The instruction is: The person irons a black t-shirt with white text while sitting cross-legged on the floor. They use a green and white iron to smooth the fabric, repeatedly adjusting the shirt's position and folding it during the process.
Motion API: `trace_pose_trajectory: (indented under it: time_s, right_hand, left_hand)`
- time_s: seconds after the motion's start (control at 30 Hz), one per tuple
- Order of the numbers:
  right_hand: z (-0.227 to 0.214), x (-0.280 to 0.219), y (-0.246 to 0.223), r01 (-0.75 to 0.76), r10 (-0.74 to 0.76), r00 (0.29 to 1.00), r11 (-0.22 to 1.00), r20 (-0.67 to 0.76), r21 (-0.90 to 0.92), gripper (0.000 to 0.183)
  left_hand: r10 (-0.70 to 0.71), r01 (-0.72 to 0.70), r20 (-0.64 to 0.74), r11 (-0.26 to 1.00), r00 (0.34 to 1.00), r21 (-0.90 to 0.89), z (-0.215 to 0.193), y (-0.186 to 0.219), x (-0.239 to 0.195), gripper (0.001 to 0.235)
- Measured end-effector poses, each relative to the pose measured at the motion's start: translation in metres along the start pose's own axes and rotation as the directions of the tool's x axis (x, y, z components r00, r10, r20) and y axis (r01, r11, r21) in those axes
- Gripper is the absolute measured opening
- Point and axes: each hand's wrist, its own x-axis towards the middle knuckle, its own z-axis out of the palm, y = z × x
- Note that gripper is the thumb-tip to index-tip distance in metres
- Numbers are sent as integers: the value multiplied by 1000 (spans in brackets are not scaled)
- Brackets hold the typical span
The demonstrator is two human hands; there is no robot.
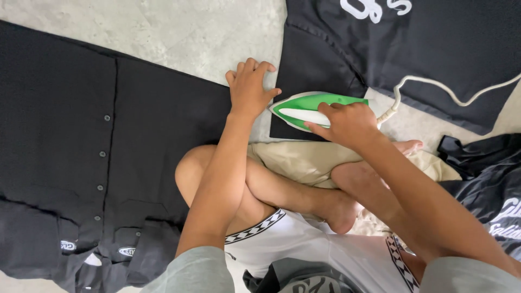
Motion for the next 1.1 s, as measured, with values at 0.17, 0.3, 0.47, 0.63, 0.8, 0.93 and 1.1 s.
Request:
trace_pose_trajectory:
  time_s: [0.17,0.3,0.47,0.63,0.8,0.93,1.1]
  right_hand:
    - [-1,-4,0,82,-84,996,995,31,63,41]
    - [13,-7,7,-79,73,994,994,84,72,44]
    - [6,-13,9,-23,-7,980,989,200,147,43]
    - [21,-24,12,-82,69,988,992,137,98,46]
    - [17,-19,9,-45,-3,977,974,214,220,47]
    - [23,-21,22,-198,161,963,967,218,159,47]
    - [21,-28,27,-282,272,944,959,185,31,47]
  left_hand:
    - [-22,22,16,1000,1000,-1,1,0,-2,43]
    - [-65,65,78,998,995,-4,-1,2,-3,41]
    - [-87,87,100,996,991,7,-5,1,-4,43]
    - [-100,98,126,995,987,18,-9,7,-1,44]
    - [-151,149,204,989,967,23,-18,14,-2,42]
    - [-168,167,189,986,968,24,-18,17,-1,42]
    - [-170,161,187,985,968,63,-18,18,2,46]
